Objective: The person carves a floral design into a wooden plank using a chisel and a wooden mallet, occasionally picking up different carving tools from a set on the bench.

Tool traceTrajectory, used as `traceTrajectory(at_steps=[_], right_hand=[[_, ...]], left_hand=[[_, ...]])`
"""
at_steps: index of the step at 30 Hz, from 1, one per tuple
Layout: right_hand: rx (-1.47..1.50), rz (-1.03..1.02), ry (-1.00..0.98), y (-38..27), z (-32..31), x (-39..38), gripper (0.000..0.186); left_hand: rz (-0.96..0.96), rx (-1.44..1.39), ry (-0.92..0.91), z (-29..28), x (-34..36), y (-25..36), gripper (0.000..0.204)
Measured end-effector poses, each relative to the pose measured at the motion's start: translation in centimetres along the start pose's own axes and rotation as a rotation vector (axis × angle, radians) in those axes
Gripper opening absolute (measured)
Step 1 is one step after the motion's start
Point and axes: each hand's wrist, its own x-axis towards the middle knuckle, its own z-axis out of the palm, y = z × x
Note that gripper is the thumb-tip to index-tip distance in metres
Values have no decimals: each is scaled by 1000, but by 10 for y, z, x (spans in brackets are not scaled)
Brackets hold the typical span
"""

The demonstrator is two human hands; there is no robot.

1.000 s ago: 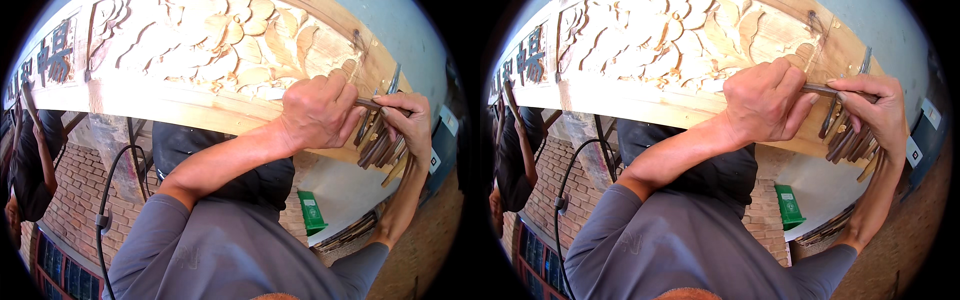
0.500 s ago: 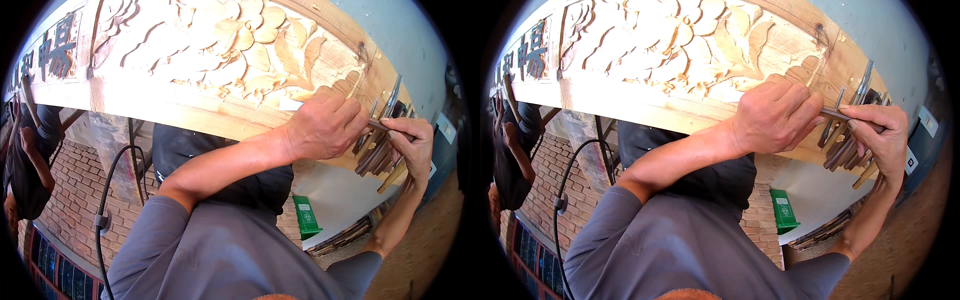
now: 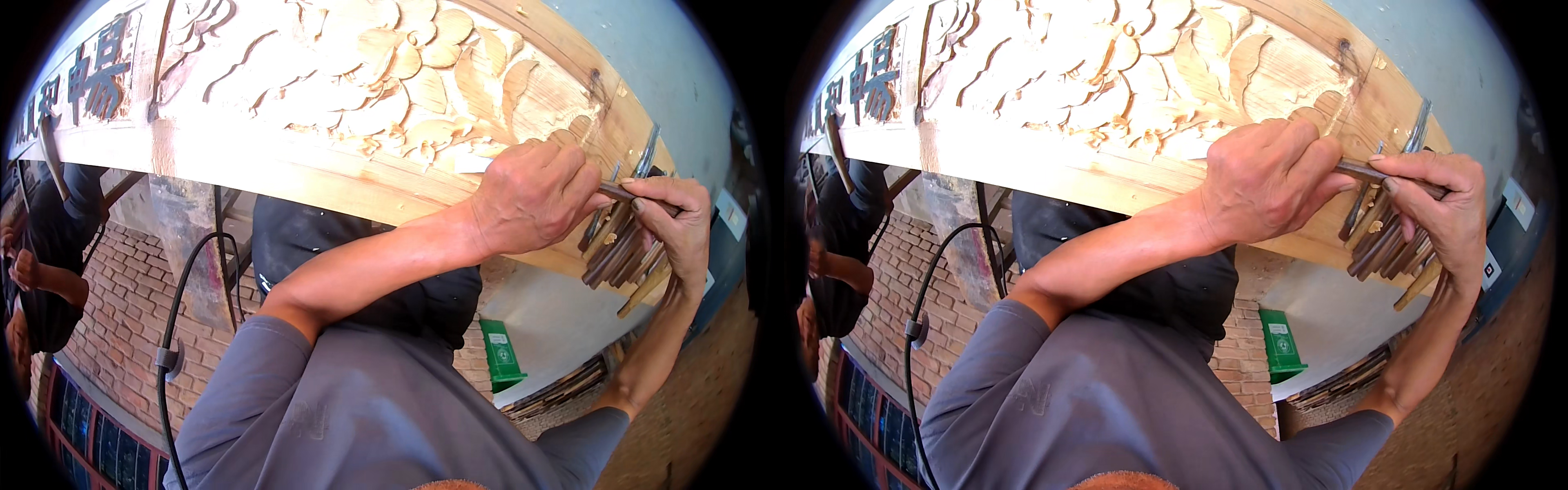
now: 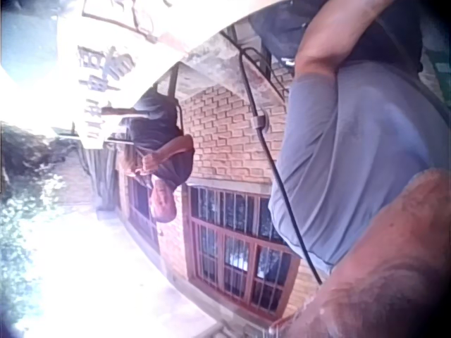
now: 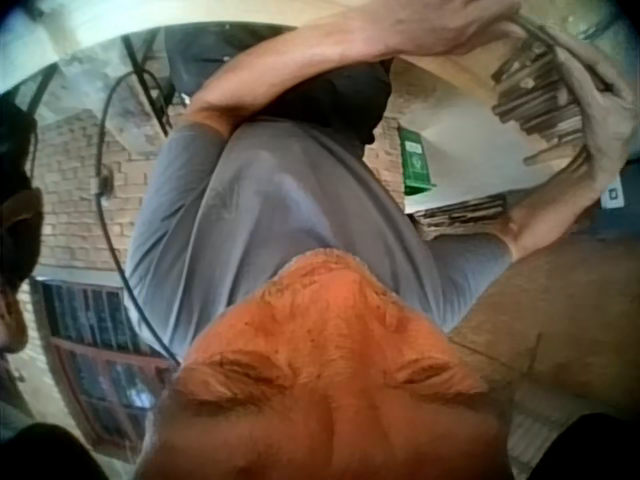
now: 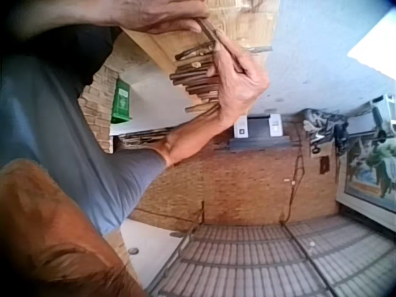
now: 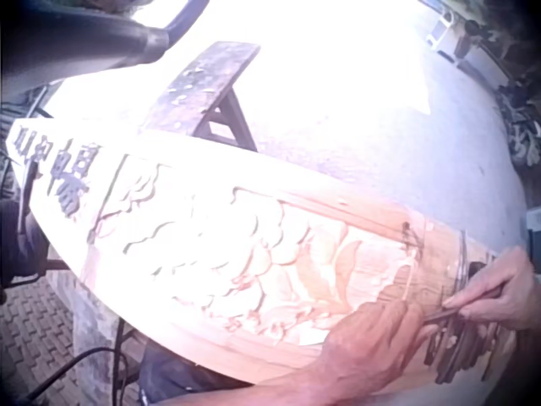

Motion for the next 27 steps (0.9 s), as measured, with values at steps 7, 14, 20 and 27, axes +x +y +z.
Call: traceTrajectory(at_steps=[7,14,20,27], right_hand=[[-44,-51,-31,-9,-1,9,24],[-4,3,-31,-14,0,13,24],[-45,-9,-37,-21,-1,14,24],[-12,-33,-107,-20,12,28,23]], left_hand=[[-46,0,65,3,0,-1,27],[-67,1,78,2,1,0,25],[-87,9,68,5,2,3,22],[-112,77,75,-12,0,-4,20]])
